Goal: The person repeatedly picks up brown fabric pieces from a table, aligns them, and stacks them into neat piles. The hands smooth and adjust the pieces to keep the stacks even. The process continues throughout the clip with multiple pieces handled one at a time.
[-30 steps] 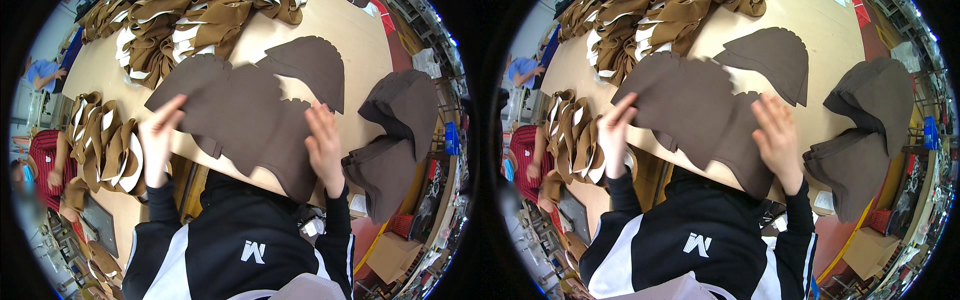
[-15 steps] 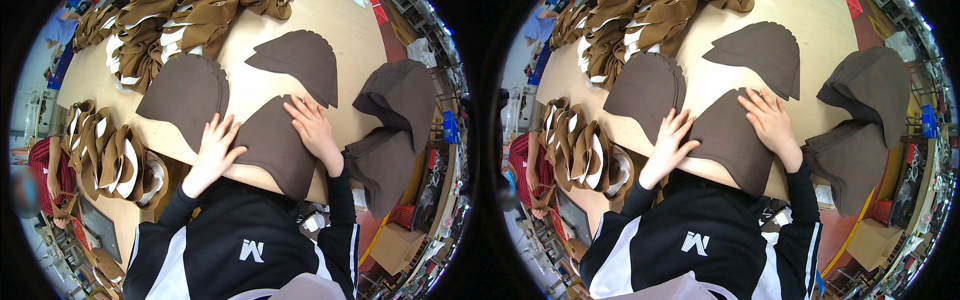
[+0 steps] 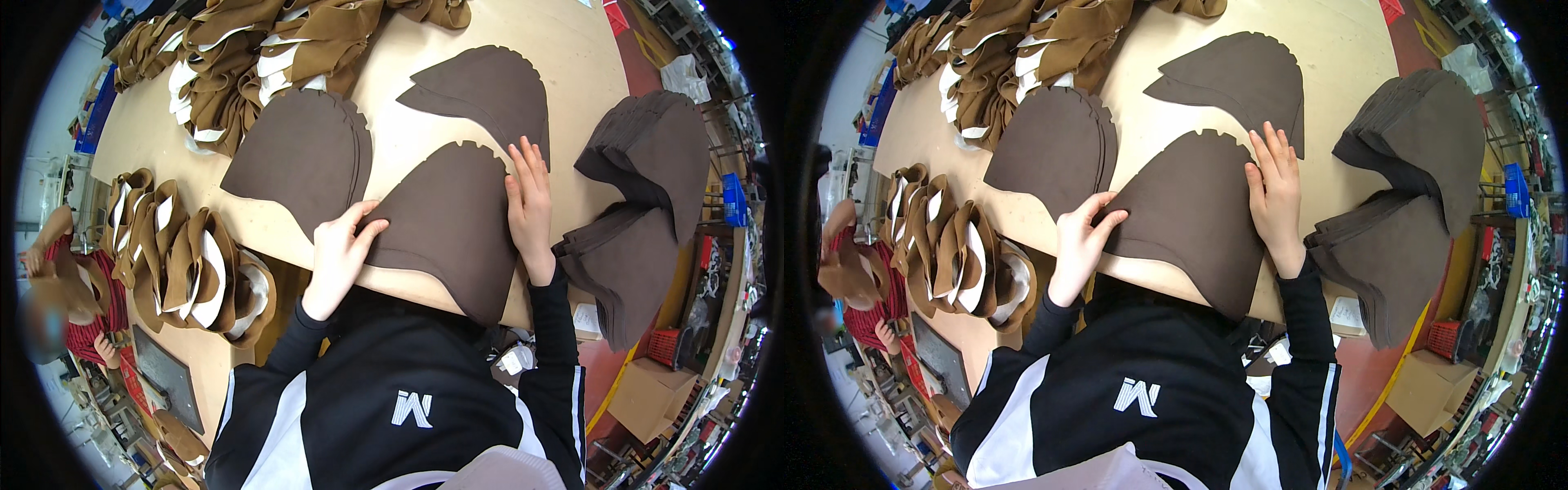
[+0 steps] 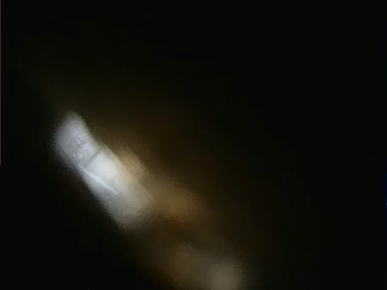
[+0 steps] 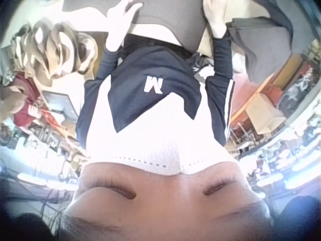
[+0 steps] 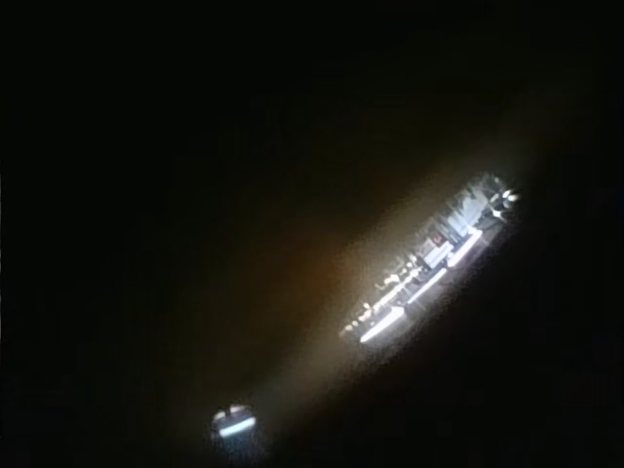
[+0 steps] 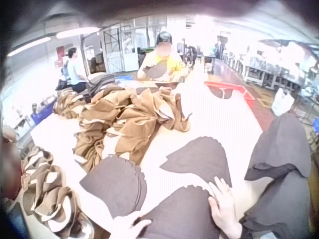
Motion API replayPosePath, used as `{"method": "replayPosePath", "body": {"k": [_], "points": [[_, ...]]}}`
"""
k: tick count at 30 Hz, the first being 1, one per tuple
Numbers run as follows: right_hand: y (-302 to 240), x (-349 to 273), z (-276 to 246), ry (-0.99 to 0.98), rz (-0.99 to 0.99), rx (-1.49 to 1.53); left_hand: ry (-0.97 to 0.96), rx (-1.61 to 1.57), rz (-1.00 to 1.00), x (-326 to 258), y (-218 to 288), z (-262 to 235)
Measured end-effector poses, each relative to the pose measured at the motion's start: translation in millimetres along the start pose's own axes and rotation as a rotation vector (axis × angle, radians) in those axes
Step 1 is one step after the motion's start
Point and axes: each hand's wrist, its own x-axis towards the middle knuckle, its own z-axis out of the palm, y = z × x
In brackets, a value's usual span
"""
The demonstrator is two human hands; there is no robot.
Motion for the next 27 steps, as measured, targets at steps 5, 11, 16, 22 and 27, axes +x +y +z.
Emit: {"method": "replayPosePath", "body": {"k": [5,11,16,22,27], "points": [[-38,-12,-23,-0.087,-0.217,0.002,0.260,-0.090,0.105,14,-33,-32],[-80,-60,-8,-0.604,-0.444,-0.195,0.637,0.158,0.204,45,-57,-116],[-58,-37,-5,-0.622,-0.226,-0.249,0.357,0.107,0.271,26,-25,-79],[4,6,7,-0.390,-0.038,-0.425,-0.088,0.354,0.302,-11,-24,11],[0,9,7,-0.118,0.033,-0.439,-0.046,0.220,0.366,-20,0,-1]]}}
